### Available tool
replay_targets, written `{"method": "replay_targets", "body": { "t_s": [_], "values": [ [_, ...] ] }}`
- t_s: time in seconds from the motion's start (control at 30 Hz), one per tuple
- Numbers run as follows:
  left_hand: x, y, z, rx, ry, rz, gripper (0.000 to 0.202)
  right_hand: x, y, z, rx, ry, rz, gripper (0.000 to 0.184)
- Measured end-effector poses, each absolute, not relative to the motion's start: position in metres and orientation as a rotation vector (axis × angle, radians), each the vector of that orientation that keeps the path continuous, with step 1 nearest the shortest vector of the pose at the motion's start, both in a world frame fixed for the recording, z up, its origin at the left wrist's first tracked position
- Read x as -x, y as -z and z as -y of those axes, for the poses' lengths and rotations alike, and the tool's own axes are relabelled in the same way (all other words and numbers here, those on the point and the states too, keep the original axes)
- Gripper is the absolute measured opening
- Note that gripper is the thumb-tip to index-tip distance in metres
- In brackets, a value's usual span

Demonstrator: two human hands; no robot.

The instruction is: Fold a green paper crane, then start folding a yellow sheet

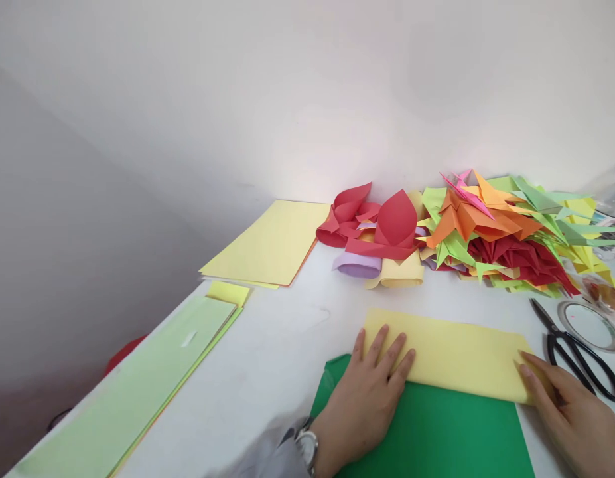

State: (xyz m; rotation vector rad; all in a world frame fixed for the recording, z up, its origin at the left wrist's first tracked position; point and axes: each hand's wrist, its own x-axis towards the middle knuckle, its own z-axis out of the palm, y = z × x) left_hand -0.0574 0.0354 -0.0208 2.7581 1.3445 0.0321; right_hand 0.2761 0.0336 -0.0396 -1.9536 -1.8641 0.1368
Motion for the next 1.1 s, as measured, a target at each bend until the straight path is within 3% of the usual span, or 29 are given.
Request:
{"method": "replay_targets", "body": {
  "t_s": [1.1],
  "values": [
    [0.055, 0.025, -0.025, -2.758, -0.138, -1.327, 0.055, -0.294, 0.055, -0.031, 2.073, 0.163, 1.9, 0.052]
  ]
}}
